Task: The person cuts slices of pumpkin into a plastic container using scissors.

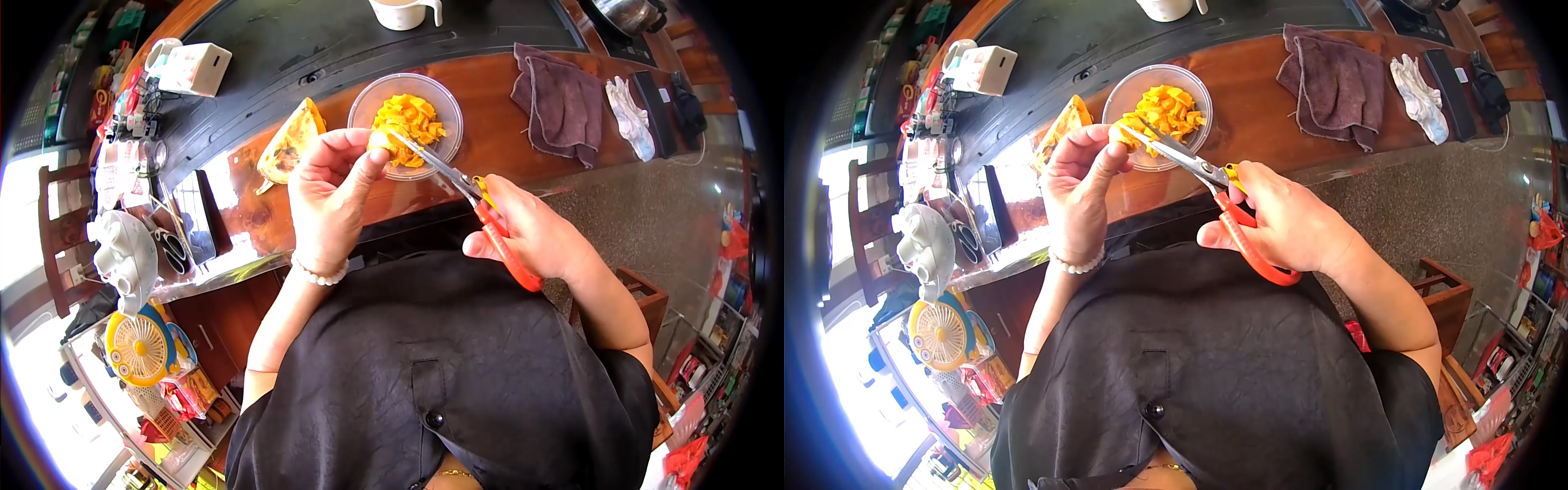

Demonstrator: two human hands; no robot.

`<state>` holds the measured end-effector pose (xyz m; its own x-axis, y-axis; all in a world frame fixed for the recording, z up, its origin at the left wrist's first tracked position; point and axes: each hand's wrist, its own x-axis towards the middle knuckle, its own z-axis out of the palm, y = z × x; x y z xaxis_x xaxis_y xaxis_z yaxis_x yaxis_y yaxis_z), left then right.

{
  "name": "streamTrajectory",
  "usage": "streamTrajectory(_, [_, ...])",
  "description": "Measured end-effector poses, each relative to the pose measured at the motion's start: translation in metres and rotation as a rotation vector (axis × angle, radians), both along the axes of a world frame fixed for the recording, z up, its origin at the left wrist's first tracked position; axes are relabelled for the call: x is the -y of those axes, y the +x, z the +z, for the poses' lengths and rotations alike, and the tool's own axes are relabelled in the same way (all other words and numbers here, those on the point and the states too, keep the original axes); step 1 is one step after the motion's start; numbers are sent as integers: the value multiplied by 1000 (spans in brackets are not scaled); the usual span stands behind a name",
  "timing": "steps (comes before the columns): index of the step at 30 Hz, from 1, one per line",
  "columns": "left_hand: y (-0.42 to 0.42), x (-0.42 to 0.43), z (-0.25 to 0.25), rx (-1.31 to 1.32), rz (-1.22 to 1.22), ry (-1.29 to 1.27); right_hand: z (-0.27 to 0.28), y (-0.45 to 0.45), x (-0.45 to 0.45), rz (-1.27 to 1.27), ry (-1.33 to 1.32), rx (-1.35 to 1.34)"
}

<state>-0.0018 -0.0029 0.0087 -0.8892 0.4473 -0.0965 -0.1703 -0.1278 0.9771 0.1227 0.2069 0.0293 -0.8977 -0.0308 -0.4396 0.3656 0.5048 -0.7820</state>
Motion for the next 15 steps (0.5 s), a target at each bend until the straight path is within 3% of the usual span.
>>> streamTrajectory(7, [6,-4,2,-55,47,4,0,-1,6,7,96,-66])
streamTrajectory(15, [10,-7,-2,-100,62,-8,-6,-3,9,-26,-195,8])
